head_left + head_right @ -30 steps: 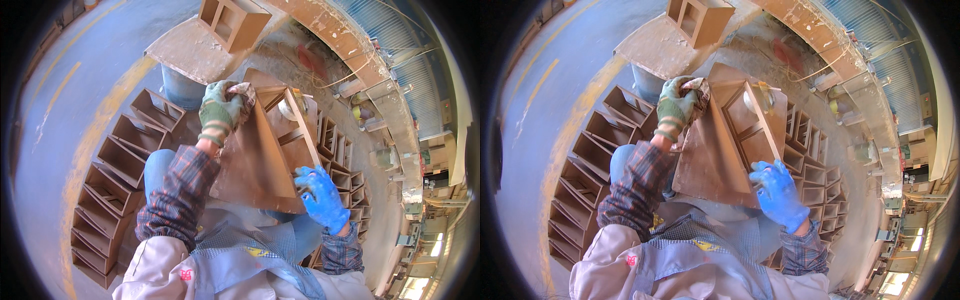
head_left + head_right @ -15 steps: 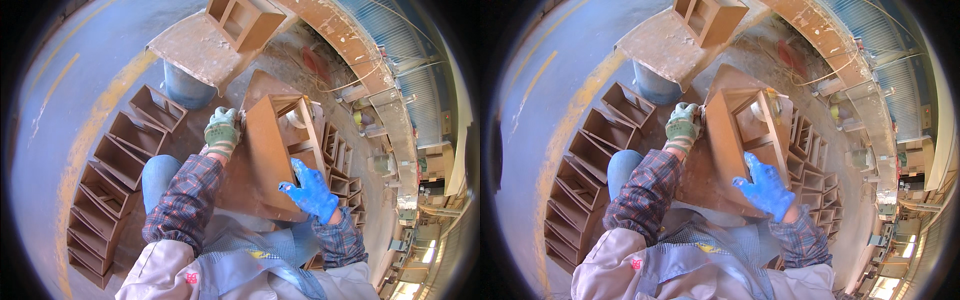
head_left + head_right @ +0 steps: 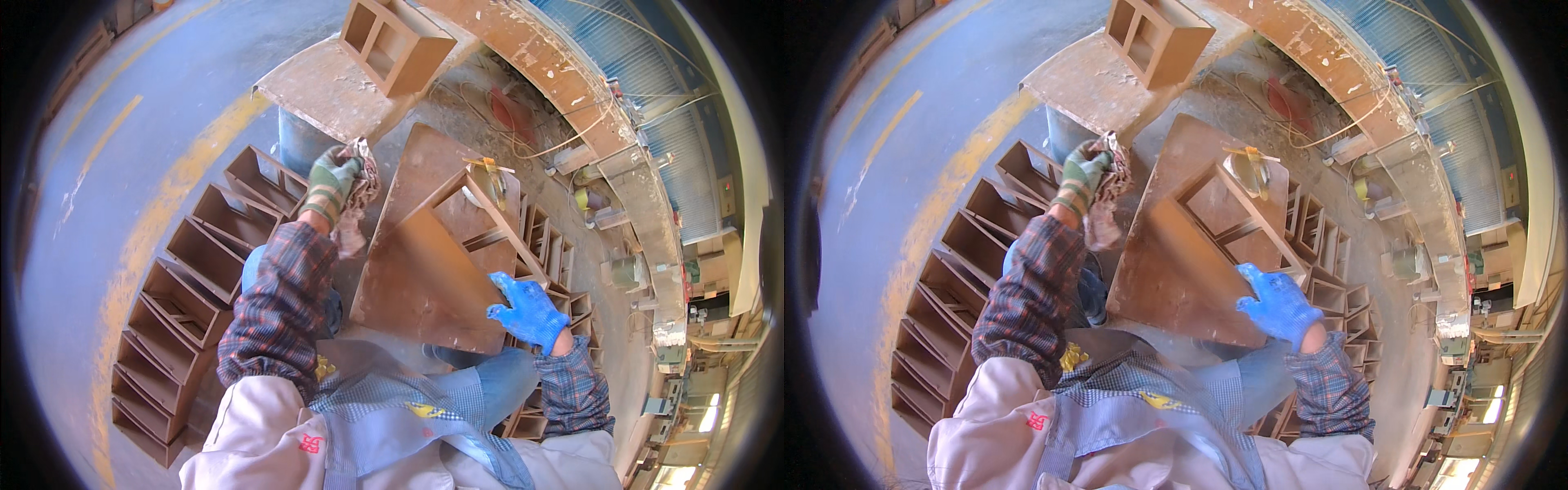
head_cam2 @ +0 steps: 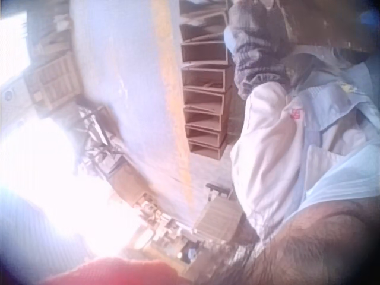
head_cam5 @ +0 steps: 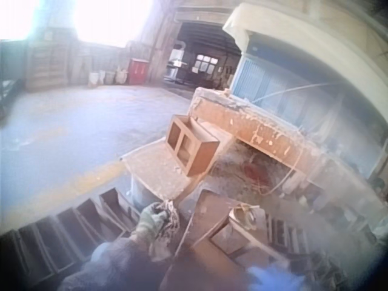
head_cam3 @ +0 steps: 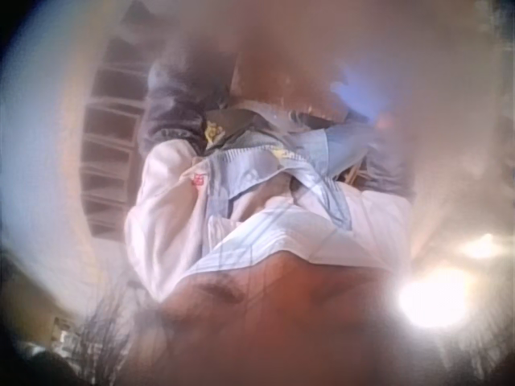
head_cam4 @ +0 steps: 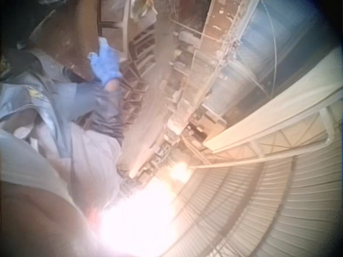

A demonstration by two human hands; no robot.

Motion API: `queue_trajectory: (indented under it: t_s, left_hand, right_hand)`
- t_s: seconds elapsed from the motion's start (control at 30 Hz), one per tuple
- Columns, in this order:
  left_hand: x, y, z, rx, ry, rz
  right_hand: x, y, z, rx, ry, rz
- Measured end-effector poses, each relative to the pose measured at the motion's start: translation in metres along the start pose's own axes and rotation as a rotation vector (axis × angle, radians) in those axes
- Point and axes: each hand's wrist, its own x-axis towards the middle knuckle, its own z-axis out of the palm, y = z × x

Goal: The person sits on the floor and repeatedly applies a finish to small wooden boxes using a brush, then wipes them with a cloth. The person handles each box one at a time, rotating it to cover all sides before placing it aside.

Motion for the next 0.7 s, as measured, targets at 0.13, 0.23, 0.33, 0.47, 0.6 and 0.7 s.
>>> queue_trajectory:
  t_s: [0.13, 0.23, 0.33, 0.47, 0.6, 0.7]
  left_hand:
    - [-0.058, 0.054, -0.022, 0.474, -0.161, 0.066]
    - [-0.112, 0.063, -0.03, 0.962, -0.175, 0.19]
    - [-0.155, 0.058, -0.021, 1.147, -0.294, 0.207]
    - [-0.202, 0.035, 0.018, 1.178, -0.402, 0.32]
    - [-0.211, -0.016, 0.04, 1.218, -0.303, 0.738]
    - [-0.194, -0.043, 0.029, 1.242, -0.275, 0.608]
  right_hand:
    - [-0.012, 0.01, -0.012, -0.184, -0.1, 0.106]
    - [-0.005, -0.002, -0.009, -0.092, -0.014, 0.095]
    - [0.019, -0.021, 0.006, -0.069, 0.248, -0.103]
    - [0.037, -0.026, 0.011, -0.08, 0.133, 0.055]
    - [0.041, -0.017, 0.007, -0.044, 0.148, -0.006]
    - [0.046, -0.011, 0.004, 0.005, 0.125, -0.003]
